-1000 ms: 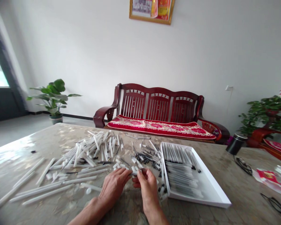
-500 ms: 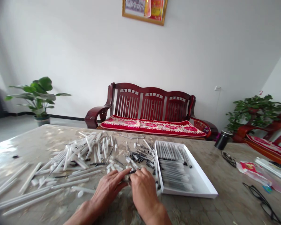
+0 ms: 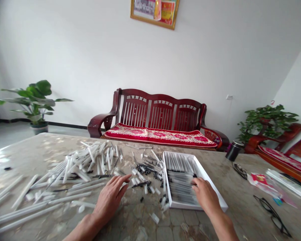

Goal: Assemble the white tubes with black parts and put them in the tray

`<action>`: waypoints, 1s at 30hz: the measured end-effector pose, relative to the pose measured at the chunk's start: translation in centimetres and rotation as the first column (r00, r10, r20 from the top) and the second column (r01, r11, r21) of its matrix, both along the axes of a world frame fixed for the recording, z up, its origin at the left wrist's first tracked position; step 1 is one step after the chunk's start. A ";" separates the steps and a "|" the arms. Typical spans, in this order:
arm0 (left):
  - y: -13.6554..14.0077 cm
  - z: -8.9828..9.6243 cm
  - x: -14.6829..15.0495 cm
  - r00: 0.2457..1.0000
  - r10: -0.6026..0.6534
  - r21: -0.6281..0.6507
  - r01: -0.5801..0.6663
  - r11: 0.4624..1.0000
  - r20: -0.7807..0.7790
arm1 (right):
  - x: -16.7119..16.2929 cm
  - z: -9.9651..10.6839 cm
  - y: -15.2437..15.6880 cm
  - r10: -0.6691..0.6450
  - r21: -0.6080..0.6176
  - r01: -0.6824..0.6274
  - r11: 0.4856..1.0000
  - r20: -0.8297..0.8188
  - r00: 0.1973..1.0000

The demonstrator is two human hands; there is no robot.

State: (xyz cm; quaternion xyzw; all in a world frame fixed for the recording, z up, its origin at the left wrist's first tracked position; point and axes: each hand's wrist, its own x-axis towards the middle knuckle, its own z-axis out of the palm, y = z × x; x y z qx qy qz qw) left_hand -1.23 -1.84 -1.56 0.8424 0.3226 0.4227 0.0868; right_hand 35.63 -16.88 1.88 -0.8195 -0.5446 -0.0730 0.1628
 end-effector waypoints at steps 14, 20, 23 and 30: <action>0.4 -0.4 -0.1 0.999 -0.028 -0.002 0.028 1.000 -0.037 | 0.7 -1.8 0.9 0.044 -0.015 -0.044 0.999 -0.002 0.999; 0.1 0.1 -0.1 1.000 -0.003 -0.025 0.003 1.000 -0.002 | -1.9 -0.3 2.0 0.017 0.110 -0.020 0.994 0.028 0.999; 0.9 0.2 -0.5 0.986 0.130 -0.062 -0.123 0.990 0.110 | -6.5 0.6 3.7 0.178 0.153 -0.158 0.976 -0.132 0.975; 4.2 0.0 -2.8 0.804 0.454 -0.307 -0.352 0.884 0.384 | -19.1 0.7 8.9 0.398 0.011 -0.412 0.911 -0.283 0.873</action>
